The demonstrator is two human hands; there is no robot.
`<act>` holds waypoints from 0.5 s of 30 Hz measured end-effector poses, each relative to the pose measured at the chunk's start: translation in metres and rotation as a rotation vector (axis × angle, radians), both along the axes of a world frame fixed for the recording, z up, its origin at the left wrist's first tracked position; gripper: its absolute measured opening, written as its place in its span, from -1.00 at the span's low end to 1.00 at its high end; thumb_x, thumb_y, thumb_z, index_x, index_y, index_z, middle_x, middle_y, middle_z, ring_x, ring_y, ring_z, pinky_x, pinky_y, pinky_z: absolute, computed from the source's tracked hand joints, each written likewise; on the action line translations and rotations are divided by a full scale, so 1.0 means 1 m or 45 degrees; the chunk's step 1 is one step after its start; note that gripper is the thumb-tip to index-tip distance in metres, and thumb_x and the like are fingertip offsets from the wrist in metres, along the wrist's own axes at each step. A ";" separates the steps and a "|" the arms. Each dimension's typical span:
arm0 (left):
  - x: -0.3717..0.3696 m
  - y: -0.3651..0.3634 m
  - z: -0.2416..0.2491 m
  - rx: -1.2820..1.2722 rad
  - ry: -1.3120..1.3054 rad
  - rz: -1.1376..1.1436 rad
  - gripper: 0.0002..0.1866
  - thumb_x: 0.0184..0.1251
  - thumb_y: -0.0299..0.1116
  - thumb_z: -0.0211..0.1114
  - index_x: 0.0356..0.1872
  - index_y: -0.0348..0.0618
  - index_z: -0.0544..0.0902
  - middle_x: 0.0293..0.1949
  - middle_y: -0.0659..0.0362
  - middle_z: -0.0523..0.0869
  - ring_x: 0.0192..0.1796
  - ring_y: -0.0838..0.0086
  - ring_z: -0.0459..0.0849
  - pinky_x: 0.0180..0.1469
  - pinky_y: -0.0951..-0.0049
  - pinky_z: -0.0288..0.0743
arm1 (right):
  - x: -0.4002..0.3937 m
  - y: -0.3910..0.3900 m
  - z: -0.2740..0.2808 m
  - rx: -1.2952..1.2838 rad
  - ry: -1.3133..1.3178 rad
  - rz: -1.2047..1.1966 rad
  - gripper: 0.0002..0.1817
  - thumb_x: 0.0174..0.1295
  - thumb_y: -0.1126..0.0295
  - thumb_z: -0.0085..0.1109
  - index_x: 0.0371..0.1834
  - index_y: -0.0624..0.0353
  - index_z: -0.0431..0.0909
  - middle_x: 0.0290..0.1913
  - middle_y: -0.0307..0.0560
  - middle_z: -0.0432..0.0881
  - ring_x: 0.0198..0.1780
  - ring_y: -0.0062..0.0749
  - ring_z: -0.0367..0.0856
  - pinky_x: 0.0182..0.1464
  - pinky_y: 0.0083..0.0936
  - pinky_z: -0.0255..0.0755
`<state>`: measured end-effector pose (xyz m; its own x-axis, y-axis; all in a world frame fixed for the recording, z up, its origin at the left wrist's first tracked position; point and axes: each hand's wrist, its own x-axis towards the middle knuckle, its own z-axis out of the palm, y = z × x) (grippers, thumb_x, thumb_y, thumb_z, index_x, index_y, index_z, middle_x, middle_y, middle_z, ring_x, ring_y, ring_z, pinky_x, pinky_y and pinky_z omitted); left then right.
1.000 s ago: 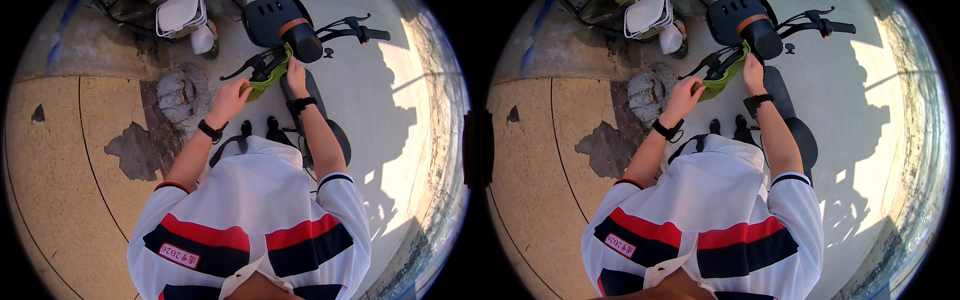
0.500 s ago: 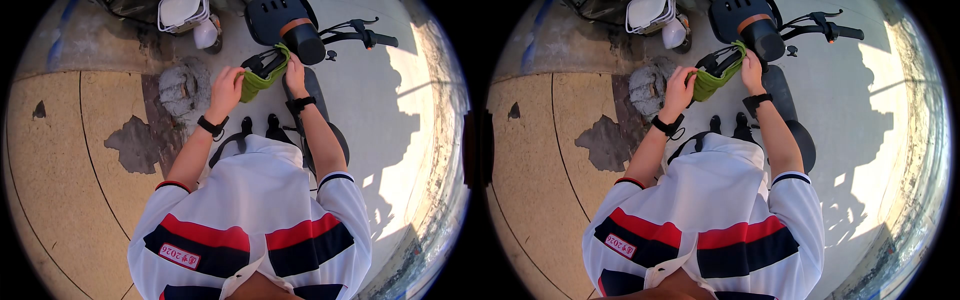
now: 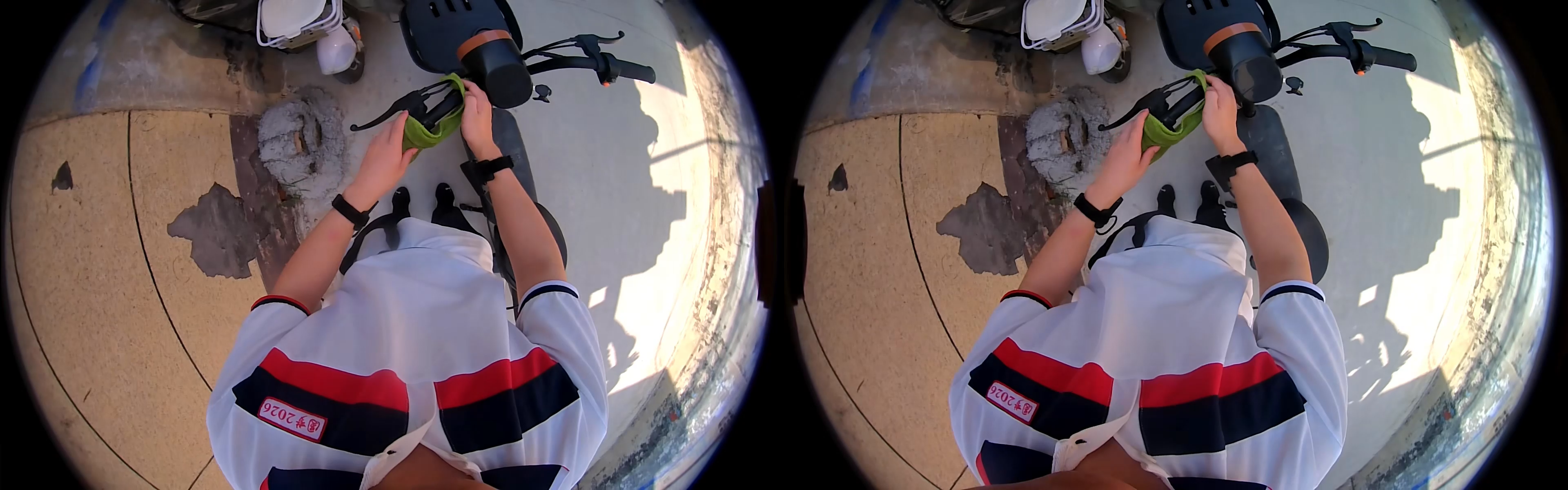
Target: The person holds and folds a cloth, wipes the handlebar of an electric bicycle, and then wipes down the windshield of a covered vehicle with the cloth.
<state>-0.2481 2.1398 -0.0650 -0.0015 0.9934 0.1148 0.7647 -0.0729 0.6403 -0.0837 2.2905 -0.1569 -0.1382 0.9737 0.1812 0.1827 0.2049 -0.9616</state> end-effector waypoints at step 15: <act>-0.007 0.002 0.001 -0.063 0.068 -0.107 -0.20 0.34 -0.39 0.34 0.51 -0.33 0.12 0.20 -0.26 0.51 0.19 -0.18 0.53 0.21 0.06 0.46 | -0.022 -0.025 0.056 0.753 -0.367 0.081 -0.74 0.11 0.51 0.09 -0.18 0.12 0.72 -0.03 -0.10 0.71 0.11 -0.01 0.57 0.24 -0.12 0.39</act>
